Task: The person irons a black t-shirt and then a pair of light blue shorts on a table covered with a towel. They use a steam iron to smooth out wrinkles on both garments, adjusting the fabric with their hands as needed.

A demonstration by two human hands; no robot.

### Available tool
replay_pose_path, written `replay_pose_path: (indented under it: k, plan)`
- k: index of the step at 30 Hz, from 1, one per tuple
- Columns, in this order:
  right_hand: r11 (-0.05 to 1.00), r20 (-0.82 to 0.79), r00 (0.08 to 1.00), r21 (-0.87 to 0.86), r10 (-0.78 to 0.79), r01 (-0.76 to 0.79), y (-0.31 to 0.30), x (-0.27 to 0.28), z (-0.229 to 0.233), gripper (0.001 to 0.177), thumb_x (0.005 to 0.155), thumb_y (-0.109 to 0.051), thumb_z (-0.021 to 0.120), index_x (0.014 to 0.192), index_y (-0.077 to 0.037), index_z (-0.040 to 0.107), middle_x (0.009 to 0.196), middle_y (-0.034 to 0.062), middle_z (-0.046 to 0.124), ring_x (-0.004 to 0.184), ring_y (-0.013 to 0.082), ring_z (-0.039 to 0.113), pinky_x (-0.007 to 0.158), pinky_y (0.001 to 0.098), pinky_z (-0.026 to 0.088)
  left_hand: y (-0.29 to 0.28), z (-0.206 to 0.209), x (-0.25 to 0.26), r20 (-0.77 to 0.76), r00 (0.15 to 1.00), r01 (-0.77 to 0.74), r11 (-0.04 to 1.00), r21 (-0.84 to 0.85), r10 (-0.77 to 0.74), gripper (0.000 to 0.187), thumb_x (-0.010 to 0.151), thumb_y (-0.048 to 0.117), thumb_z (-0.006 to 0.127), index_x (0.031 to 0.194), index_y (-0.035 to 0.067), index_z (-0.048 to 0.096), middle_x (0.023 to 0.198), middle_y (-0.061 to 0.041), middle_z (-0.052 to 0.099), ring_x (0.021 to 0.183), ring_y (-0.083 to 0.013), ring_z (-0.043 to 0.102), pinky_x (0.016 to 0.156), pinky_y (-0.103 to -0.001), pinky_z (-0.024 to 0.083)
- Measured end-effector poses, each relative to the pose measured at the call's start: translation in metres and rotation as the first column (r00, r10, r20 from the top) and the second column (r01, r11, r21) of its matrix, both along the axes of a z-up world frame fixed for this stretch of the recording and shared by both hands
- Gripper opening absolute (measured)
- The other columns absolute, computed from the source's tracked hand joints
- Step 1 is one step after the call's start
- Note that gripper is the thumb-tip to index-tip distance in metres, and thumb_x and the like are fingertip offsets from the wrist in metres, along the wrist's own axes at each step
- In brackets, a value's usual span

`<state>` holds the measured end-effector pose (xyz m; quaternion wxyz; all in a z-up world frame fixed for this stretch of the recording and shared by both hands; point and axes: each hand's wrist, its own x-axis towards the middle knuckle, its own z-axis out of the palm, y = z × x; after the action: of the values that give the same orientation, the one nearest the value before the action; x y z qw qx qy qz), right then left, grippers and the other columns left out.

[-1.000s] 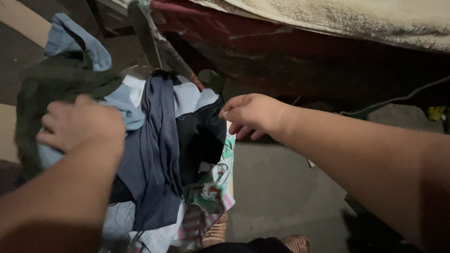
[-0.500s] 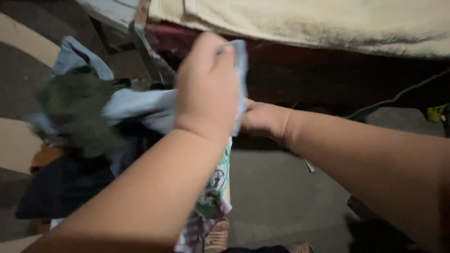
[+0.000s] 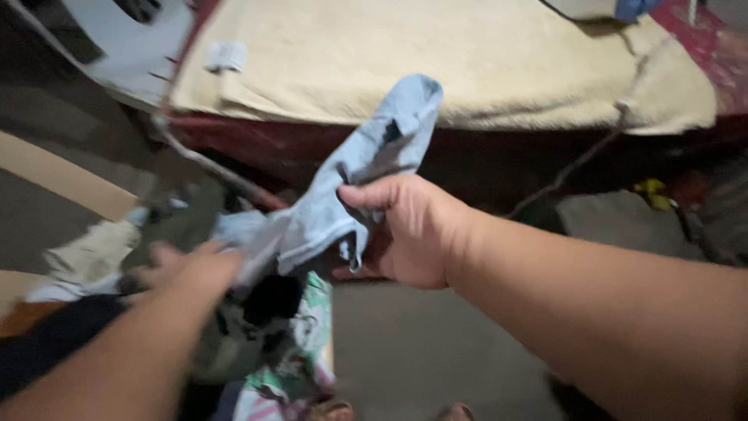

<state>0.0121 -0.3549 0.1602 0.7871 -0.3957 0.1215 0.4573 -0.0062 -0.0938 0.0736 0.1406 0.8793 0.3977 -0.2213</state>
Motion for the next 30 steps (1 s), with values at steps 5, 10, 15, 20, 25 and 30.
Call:
replay_pose_path:
  k: [5,10,15,20,25,30]
  plan:
    - [0.98,0.083,0.987,-0.136,-0.135,0.146,-0.041,0.0,-0.006,0.047,0.097,-0.034,0.049,0.12,0.004,0.065,0.106,0.0216,0.078,0.1,0.0387,0.071,0.079,0.0491,0.061,0.054,-0.065,-0.027,0.356,0.934,-0.127,0.953,0.275,0.021,0.051,0.098,0.031,0.058,0.142,0.006,0.063,0.147,-0.032,0.053,0.125,-0.0504,0.059,0.103,-0.057,0.05]
    - [0.908,0.11,0.913,-0.11,-0.393,0.404,-0.094,0.018,0.012,0.053,0.103,-0.044,0.039,0.119,0.001,0.061,0.11,0.0209,0.072,0.093,0.0373,0.069,0.071,0.0452,0.061,0.037,-0.032,-0.027,0.255,0.935,-0.306,0.924,0.228,0.246,0.072,0.087,0.034,0.066,0.154,0.025,0.042,0.162,-0.026,0.026,0.14,-0.0506,0.036,0.109,-0.064,0.036]
    - [0.89,0.096,0.889,-0.039,-0.449,0.454,-0.126,0.024,0.046,0.055,0.104,-0.044,0.033,0.119,-0.001,0.063,0.113,0.0178,0.074,0.093,0.0349,0.071,0.073,0.0449,0.061,-0.05,0.012,0.003,0.39,0.905,0.079,0.968,0.237,-0.169,0.08,0.075,0.04,0.073,0.152,0.043,0.05,0.159,-0.027,0.029,0.148,-0.0478,0.022,0.116,-0.072,0.016]
    - [0.862,0.061,0.874,0.208,-0.483,0.462,-0.167,0.037,0.076,0.063,0.103,-0.05,0.026,0.12,-0.002,0.064,0.111,0.0158,0.074,0.096,0.0337,0.072,0.078,0.0459,0.062,-0.182,0.041,0.044,0.789,0.134,0.775,0.56,0.294,-0.599,0.075,0.063,0.036,0.079,0.13,0.007,0.061,0.135,-0.023,0.058,0.122,-0.0426,0.055,0.103,-0.045,0.044]
    - [0.746,0.08,0.752,0.237,-0.654,0.623,-0.241,0.047,0.107,0.07,0.102,-0.057,0.025,0.122,-0.005,0.067,0.109,0.0146,0.076,0.095,0.0312,0.074,0.079,0.0468,0.058,-0.274,0.119,0.095,0.764,0.643,0.631,0.527,-0.569,0.055,0.04,0.088,0.027,0.058,0.118,0.005,0.073,0.112,-0.021,0.074,0.108,-0.0381,0.071,0.098,-0.048,0.056]
    - [0.691,0.139,0.734,-0.26,-0.665,0.675,-0.287,0.041,0.137,0.076,0.101,-0.061,0.021,0.127,-0.004,0.065,0.12,0.0189,0.072,0.101,0.0339,0.069,0.082,0.0528,0.055,-0.319,0.226,0.098,0.327,0.797,0.486,-0.218,-0.846,0.508,0.042,0.094,0.025,0.043,0.108,-0.002,0.071,0.115,-0.019,0.077,0.108,-0.0357,0.073,0.1,-0.054,0.058]
